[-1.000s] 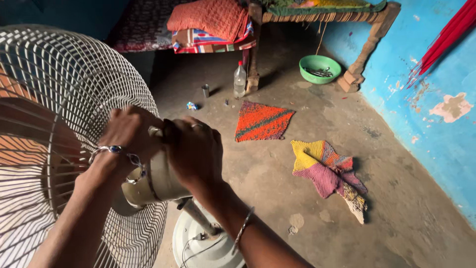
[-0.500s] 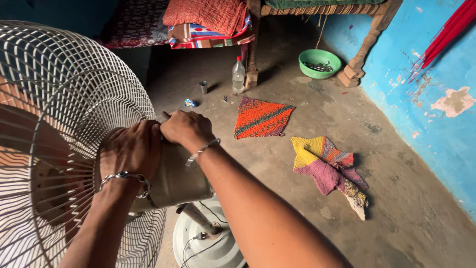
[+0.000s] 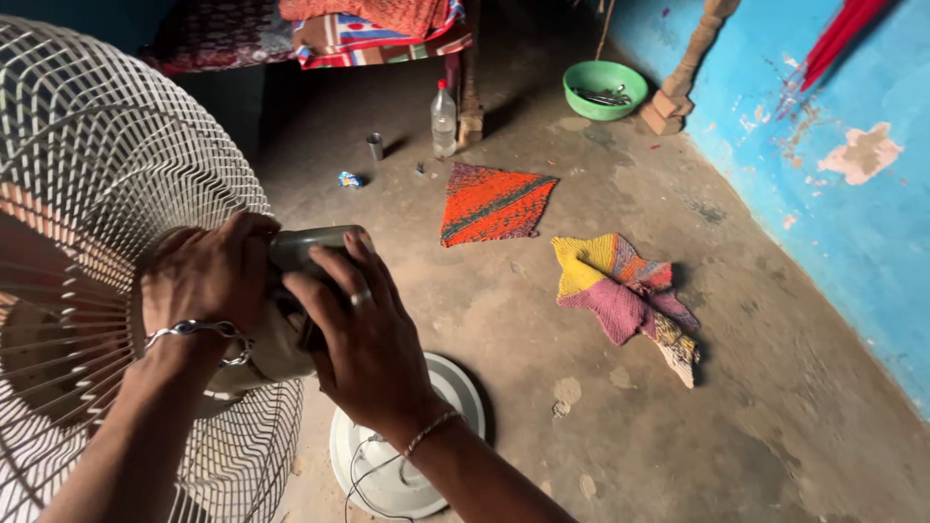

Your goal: The person wipes the front grille, motor housing, fan blades, and stand of a standing electric fan using a dark cloth. The cleaning proceeds from the top grille down to the base, with repeated wiping motions on each component.

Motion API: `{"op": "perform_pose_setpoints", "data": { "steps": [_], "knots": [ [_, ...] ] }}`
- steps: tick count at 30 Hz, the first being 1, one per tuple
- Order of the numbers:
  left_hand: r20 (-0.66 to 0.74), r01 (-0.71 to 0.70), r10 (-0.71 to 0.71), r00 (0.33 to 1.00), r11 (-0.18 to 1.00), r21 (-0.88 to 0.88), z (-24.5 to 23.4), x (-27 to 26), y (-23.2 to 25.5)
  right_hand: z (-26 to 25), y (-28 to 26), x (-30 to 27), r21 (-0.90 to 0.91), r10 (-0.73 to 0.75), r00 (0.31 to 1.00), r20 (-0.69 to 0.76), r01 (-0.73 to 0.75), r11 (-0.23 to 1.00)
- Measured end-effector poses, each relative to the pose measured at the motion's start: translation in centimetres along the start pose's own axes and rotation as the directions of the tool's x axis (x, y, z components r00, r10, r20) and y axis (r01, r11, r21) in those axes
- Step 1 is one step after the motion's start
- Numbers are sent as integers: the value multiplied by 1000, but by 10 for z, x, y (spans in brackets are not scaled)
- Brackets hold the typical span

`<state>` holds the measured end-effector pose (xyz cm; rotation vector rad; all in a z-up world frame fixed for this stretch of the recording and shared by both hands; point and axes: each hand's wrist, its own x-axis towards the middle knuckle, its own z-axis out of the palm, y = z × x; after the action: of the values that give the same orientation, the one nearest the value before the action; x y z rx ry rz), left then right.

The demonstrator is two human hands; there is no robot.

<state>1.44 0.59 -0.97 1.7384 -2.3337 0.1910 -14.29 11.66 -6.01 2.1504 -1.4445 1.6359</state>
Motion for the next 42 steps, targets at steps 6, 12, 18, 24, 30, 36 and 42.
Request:
{"op": "perform_pose_setpoints", "data": {
  "steps": [6,12,18,24,30,36,42],
  "knots": [
    [-7,-86,87,996,996,36,12,18,11,52,77,62,146,487,815,313,-548,824],
    [-91,-26,23,996,999,-29,25,10,43,91,117,23,390,714,673,196,-721,573],
    [-3,66,-66,998,998,5,20,8,45,68,30,-37,420,595,768,-239,-471,776],
    [-98,6,-4,995,1000,19,25,8,43,53,55,-15,425,585,802,-122,-490,761],
    [-115,-19,16,993,999,-27,24,3,42,81,96,5,619,877,452,162,-739,266],
    [-107,-7,4,994,999,-34,16,5,46,59,38,-25,281,648,744,-166,-594,754],
    [-165,-89,80,983,995,-48,19,2,44,44,51,10,175,587,800,-127,-564,807]
  ]
}}
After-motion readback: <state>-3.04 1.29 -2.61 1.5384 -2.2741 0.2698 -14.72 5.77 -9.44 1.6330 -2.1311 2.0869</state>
